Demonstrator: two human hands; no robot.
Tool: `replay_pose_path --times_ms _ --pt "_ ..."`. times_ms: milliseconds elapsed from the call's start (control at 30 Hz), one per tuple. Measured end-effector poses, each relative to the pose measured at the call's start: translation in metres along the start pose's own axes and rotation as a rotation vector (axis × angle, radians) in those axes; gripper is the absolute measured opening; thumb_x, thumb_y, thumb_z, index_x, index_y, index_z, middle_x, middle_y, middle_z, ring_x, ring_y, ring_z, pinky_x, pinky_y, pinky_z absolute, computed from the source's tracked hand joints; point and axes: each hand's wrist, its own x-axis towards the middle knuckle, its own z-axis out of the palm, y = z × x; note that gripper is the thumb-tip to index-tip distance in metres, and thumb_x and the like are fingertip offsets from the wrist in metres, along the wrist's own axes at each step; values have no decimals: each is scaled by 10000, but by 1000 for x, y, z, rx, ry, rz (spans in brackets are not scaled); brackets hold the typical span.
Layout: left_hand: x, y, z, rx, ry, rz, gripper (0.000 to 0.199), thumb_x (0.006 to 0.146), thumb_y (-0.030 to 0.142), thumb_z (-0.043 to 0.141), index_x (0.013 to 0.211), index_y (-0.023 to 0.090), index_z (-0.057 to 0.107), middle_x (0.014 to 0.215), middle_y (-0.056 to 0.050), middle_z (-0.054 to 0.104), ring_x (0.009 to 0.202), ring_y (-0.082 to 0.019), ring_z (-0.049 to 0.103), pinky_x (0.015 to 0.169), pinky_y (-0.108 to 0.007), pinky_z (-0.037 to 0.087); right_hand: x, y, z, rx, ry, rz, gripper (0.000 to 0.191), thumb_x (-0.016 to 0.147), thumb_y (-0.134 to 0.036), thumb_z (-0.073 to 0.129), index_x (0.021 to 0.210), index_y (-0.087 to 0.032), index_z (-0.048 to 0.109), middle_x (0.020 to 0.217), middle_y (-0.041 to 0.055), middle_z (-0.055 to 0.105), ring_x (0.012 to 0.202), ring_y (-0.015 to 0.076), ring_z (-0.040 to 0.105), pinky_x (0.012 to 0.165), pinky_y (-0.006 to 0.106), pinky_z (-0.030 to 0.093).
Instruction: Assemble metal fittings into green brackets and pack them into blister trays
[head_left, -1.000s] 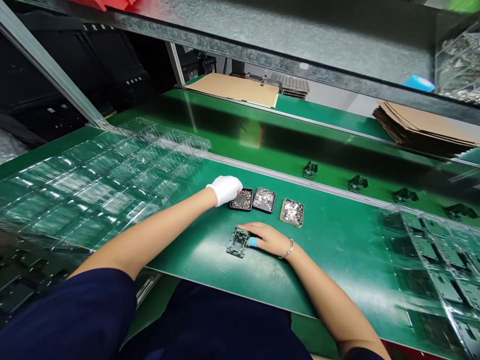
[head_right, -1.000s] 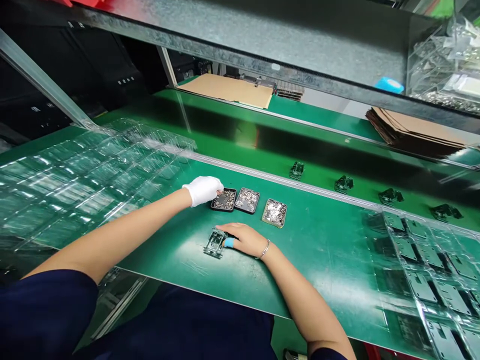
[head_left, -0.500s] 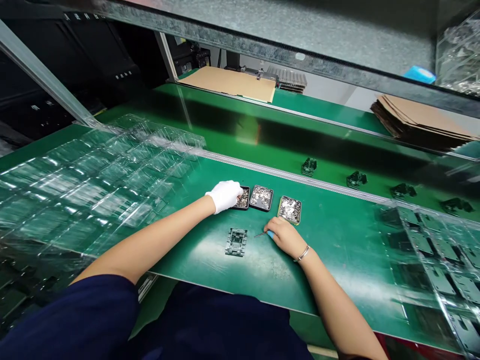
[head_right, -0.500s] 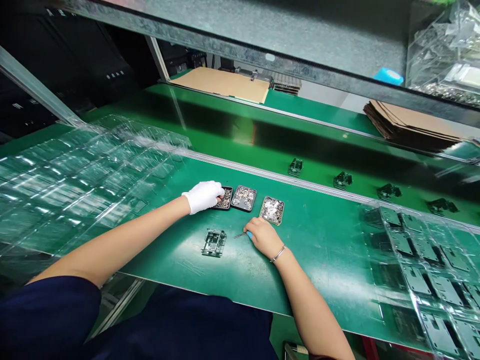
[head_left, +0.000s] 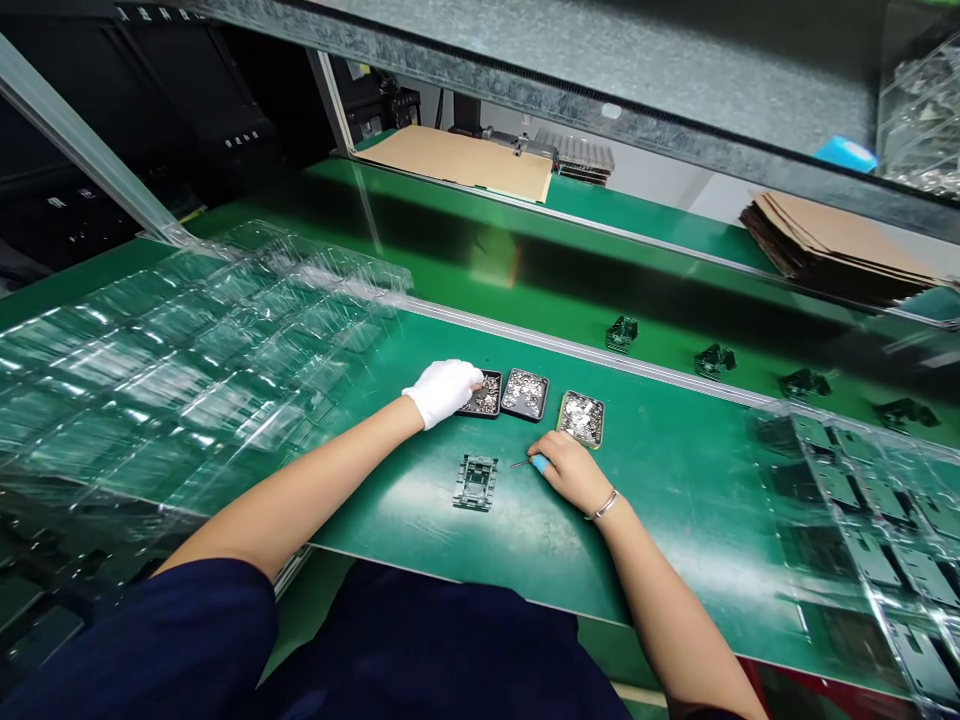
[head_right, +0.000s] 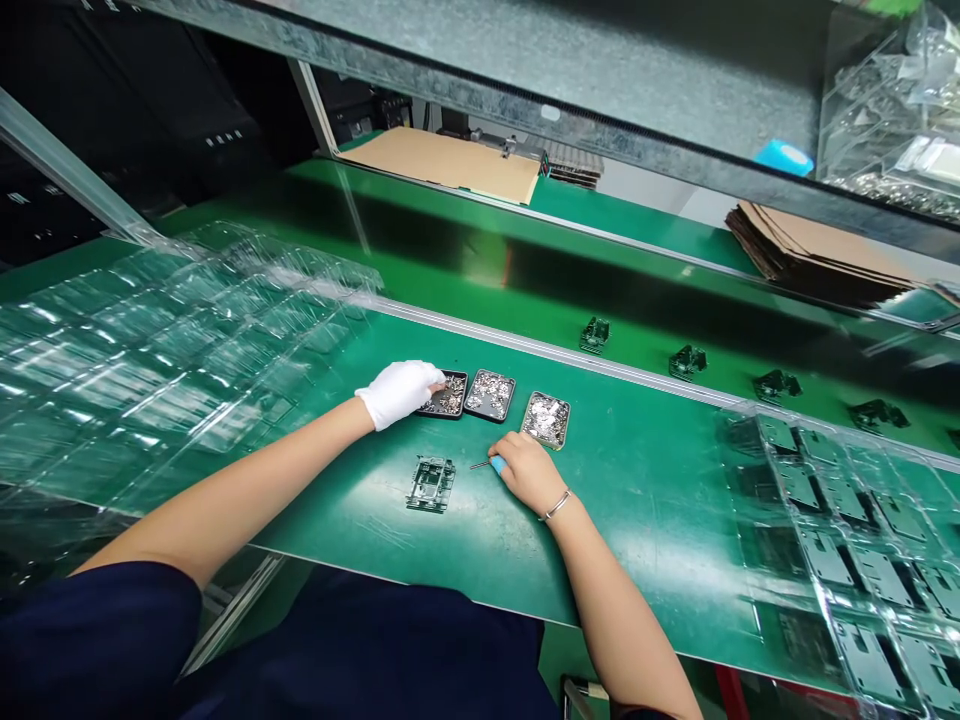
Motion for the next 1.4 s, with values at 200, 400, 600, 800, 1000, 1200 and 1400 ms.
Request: replay_pose_path --times_ms 200,400,600,800,1000,1200,1400 --pt "-3 -11 -6 22 10 -51 262 851 182 461 929 116 702 985 -152 646 983 -271 598 787 -334 449 0 0 0 18 7 0 155 919 -170 470 945 -180 622 913 69 632 840 195 541 795 326 432" --pt "2 2 -2 5 -29 -114 266 798 167 493 948 84 697 988 -194 631 984 -300 586 773 -359 484 0 -1 1 32 17 14 154 921 -178 466 939 -185 619 906 69 631 843 195 551 791 329 438" --pt "6 3 -1 -36 -46 -150 270 768 125 497 932 78 706 963 -195 642 949 -287 604 766 -352 490 1 -1 2 41 21 23 156 915 -168 466 942 -182 620 906 68 632 858 195 556 794 329 441" --pt "2 -10 4 -81 2 -118 283 836 262 461 955 187 706 990 -108 638 938 -241 601 765 -322 481 1 -1 2 49 23 28 151 912 -169 475 937 -181 624 900 69 634 850 197 554 792 331 443" --pt "6 0 13 -73 36 -57 204 813 211 514 883 151 696 966 -137 619 975 -272 578 778 -346 450 1 -2 1 63 33 33 152 910 -166 475 928 -183 625 898 66 637 854 196 555 800 330 444" --pt "8 8 13 -113 83 -44 224 790 87 464 827 118 683 917 -161 617 959 -285 579 779 -370 432 1 1 3 62 30 35 149 910 -177 475 928 -186 623 899 72 636 852 197 560 802 335 452" --pt "-24 2 -19 -286 190 -83 287 885 236 368 817 150 634 874 -78 630 854 -202 582 737 -296 450 -1 -11 -8 169 230 21 182 927 -211 422 975 -193 597 933 88 636 897 208 591 810 361 487"
